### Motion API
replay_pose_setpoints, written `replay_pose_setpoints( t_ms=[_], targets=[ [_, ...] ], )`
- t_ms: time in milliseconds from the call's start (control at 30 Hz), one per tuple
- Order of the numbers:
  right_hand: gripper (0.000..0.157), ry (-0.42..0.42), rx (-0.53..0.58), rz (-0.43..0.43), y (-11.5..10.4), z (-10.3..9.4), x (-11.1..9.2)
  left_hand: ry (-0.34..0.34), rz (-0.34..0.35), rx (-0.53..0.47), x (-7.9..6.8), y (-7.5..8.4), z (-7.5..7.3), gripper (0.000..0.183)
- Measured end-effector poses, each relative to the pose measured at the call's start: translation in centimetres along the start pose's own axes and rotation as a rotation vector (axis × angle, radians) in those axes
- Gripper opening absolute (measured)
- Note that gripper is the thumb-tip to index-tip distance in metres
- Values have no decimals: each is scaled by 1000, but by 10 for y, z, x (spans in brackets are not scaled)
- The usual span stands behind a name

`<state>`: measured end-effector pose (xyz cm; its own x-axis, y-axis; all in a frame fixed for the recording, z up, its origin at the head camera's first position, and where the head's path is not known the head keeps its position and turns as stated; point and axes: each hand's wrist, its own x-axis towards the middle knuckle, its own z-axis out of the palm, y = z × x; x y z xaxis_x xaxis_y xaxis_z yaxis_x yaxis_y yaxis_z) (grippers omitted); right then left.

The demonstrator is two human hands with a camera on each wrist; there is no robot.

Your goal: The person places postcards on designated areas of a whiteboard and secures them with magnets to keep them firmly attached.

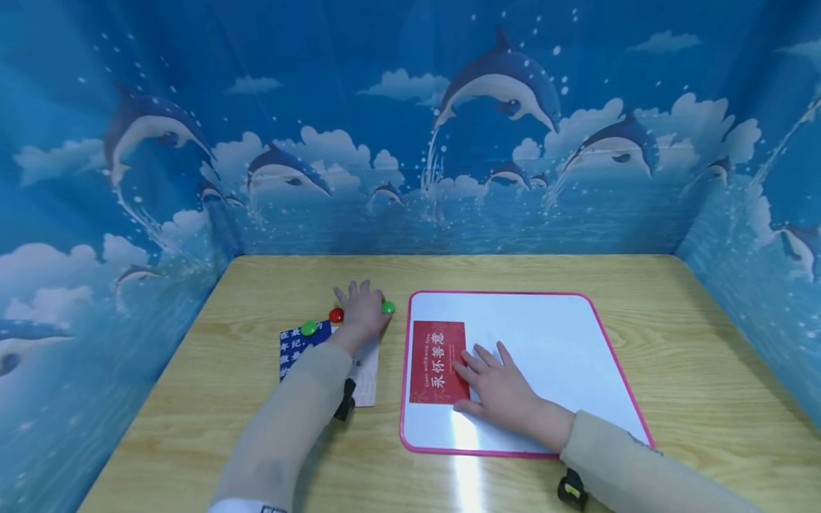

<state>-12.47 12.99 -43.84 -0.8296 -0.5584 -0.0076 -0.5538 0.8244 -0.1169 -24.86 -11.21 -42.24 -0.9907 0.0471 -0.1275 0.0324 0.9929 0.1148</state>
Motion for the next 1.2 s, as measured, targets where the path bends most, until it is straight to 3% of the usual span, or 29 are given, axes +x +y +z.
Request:
replay_pose_setpoints(
  t_ms=[467,1200],
  targets=[
    [68,11,-11,1,0,1,1,47,30,-45,-2,2,-3,41],
    [67,10,-44,-10,0,-2,0,44,167,-82,-16,34,-13,36]
  ],
)
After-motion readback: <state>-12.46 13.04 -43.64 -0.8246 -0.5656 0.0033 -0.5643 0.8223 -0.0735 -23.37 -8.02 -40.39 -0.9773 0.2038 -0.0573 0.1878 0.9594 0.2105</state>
